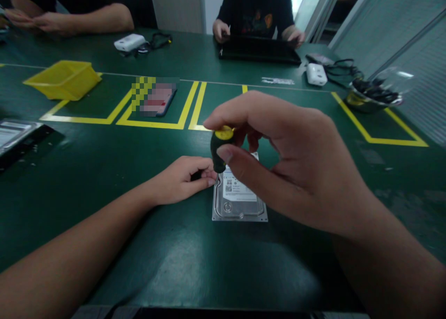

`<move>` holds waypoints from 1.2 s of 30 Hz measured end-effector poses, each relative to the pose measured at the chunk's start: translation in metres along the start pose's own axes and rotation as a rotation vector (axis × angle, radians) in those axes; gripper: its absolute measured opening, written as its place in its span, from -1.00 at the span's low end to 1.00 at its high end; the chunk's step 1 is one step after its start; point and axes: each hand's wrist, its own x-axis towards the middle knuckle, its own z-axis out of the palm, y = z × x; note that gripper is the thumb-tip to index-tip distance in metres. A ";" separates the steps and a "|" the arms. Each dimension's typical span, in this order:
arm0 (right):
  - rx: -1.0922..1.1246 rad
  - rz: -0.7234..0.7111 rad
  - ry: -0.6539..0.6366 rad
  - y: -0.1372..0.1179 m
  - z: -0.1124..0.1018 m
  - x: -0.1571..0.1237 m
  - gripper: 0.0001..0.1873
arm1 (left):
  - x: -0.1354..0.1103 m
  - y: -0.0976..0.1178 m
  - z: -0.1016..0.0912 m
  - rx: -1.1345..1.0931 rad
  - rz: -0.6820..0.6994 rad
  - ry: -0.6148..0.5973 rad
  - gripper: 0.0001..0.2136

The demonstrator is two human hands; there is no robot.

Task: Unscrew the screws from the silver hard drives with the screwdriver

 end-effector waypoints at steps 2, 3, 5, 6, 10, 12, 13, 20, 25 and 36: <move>-0.003 0.002 0.012 0.000 0.000 0.000 -0.72 | 0.000 0.000 0.000 0.000 0.007 -0.003 -0.77; -0.011 -0.001 0.027 -0.001 0.001 0.000 -0.74 | 0.000 0.000 0.000 -0.002 0.007 -0.004 -0.78; -0.028 -0.018 0.046 -0.001 0.002 0.000 -0.76 | 0.000 0.001 -0.001 -0.006 -0.004 -0.007 -0.78; -0.046 -0.013 0.060 -0.001 0.002 0.000 -0.77 | 0.000 0.001 -0.001 -0.007 -0.007 -0.007 -0.78; -0.132 0.023 0.079 -0.002 0.002 0.001 -0.79 | -0.001 -0.003 0.000 0.000 -0.002 -0.008 -0.78; -0.155 0.026 0.076 -0.002 0.000 0.001 -0.81 | -0.001 -0.006 0.001 0.000 0.000 -0.018 -0.78; -0.154 0.024 0.068 -0.003 -0.001 0.001 -0.82 | -0.001 -0.007 0.001 -0.004 0.005 -0.020 -0.78; -0.163 0.016 0.060 -0.005 -0.002 0.001 -0.75 | -0.001 -0.006 0.002 -0.015 -0.002 -0.020 -0.77; -0.215 0.051 0.055 -0.006 -0.002 0.001 -0.82 | -0.001 -0.007 0.002 -0.002 -0.009 -0.015 -0.76; -0.250 0.066 0.082 -0.004 0.000 0.002 -0.82 | -0.002 -0.007 0.003 -0.009 0.000 -0.015 -0.78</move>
